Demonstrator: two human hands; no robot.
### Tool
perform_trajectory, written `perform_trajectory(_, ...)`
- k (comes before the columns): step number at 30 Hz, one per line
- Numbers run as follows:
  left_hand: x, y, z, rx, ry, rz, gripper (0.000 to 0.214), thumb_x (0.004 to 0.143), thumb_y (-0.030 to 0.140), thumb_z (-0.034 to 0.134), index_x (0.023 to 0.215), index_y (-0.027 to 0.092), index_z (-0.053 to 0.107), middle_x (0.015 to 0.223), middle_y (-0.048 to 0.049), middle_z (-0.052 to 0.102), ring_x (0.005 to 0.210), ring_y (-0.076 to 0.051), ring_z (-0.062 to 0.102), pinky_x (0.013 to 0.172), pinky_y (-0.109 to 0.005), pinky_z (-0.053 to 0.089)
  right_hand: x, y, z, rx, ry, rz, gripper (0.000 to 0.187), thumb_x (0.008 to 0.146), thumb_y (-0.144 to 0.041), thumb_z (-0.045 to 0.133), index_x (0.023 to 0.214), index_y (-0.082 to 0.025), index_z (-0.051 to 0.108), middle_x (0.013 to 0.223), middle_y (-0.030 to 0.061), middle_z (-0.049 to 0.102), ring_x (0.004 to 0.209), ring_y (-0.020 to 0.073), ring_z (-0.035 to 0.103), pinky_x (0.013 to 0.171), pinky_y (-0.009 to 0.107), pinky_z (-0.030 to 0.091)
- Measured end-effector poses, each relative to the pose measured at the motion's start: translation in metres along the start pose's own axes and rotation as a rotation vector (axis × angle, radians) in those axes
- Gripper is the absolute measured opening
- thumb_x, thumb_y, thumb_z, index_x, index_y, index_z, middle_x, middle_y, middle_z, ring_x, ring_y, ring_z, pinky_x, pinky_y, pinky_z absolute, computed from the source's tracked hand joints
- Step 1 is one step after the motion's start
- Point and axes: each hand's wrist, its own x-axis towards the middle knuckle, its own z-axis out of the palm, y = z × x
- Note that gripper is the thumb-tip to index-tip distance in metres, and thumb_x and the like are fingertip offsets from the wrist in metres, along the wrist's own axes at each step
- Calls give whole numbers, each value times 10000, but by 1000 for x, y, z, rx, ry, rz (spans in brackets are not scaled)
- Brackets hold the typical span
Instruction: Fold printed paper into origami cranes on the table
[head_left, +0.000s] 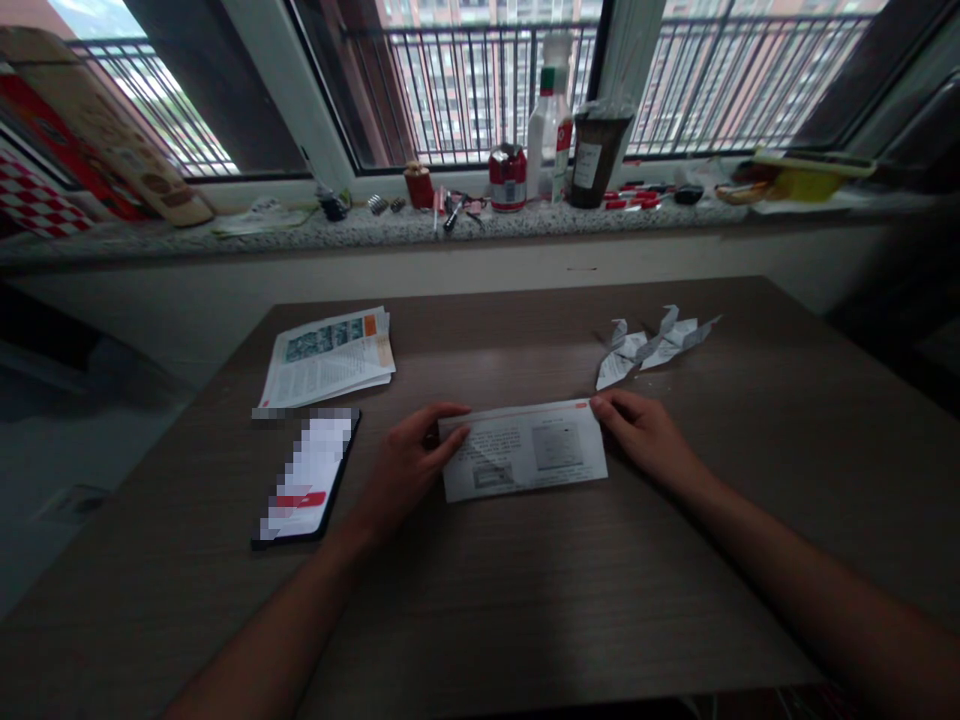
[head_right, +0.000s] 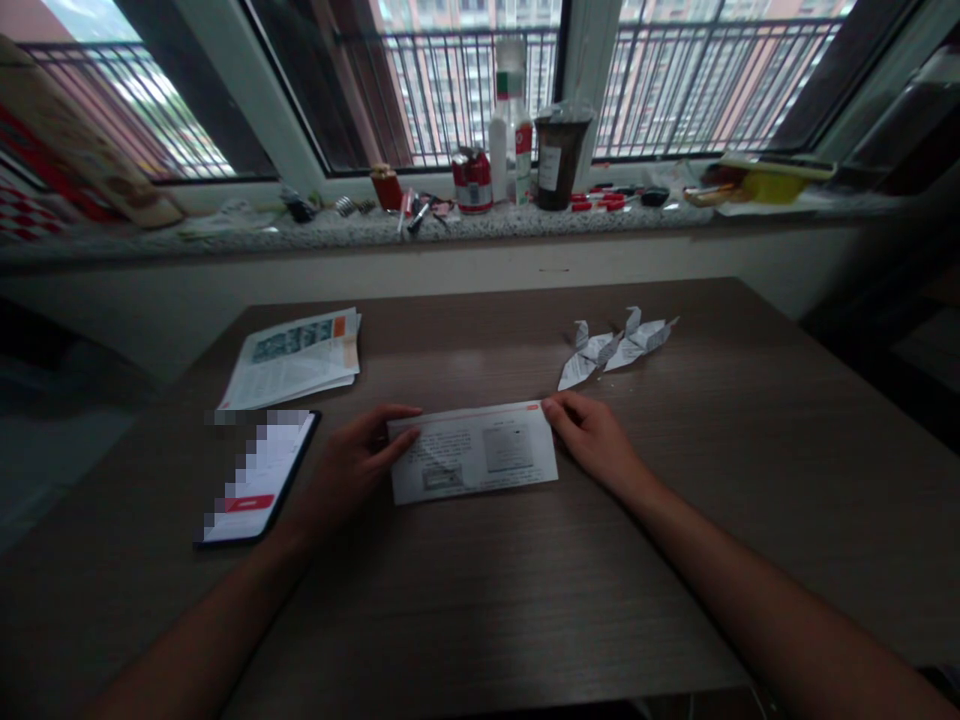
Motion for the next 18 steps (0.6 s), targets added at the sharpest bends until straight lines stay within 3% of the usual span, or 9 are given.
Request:
perform_trajectory(3, 2, -2, 3, 90, -13, -20, 276, 996, 374, 635, 1225, 239, 711, 878, -18, 703, 733, -179, 646, 640, -286, 509, -1, -3, -2, -208, 119, -160, 261, 1019, -410, 553, 1075, -200, 699, 974, 90, 722, 859, 235, 678, 755, 389, 562)
perform_trajectory(5, 3, -4, 5, 128, -34, -37, 269, 992, 358, 635, 1221, 240, 712, 860, -10, 696, 708, -175, 638, 646, -292, 509, -3, -8, 0, -350, 129, -272, 281, 1022, -383, 553, 1184, -189, 677, 1067, 121, 702, 978, 274, 672, 854, 453, 571)
perform_trajectory(8, 5, -6, 8, 156, -51, -41, 277, 991, 346, 639, 1239, 241, 703, 880, -9, 704, 704, -179, 645, 670, -311, 533, -10, -15, 11, -495, -38, -393, 400, 1043, -375, 532, 1412, -229, 582, 1340, 140, 642, 1256, 315, 603, 1051, 528, 524)
perform_trajectory(11, 6, -6, 11, 202, -46, 2, 293, 1001, 313, 625, 1276, 226, 677, 1015, -41, 736, 805, -203, 689, 764, -352, 579, -15, -14, 28, -601, -227, -464, 582, 1054, -396, 512, 1592, -206, 397, 1617, 156, 442, 1457, 331, 461, 1178, 541, 439)
perform_trajectory(13, 5, -4, 14, 296, -12, 80, 325, 1019, 284, 588, 1329, 205, 644, 1186, -88, 721, 998, -250, 699, 911, -420, 580, -17, -9, 38, -654, -275, -492, 619, 1066, -404, 483, 1629, -192, 337, 1679, 148, 349, 1524, 322, 372, 1240, 536, 361)
perform_trajectory(16, 1, 5, 21, 492, 43, 219, 384, 1031, 238, 536, 1406, 177, 590, 1425, -143, 607, 1294, -325, 581, 1102, -526, 486, -17, -3, 45, -699, -302, -501, 625, 1070, -417, 475, 1633, -185, 338, 1693, 133, 320, 1544, 306, 341, 1271, 507, 314)
perform_trajectory(18, -4, 13, 29, 537, -29, 298, 429, 1042, 215, 499, 1469, 183, 533, 1496, -133, 558, 1360, -314, 537, 1134, -507, 473, -17, -1, 46, -717, -310, -498, 621, 1072, -426, 466, 1630, -179, 348, 1690, 132, 323, 1545, 300, 338, 1275, 502, 302)
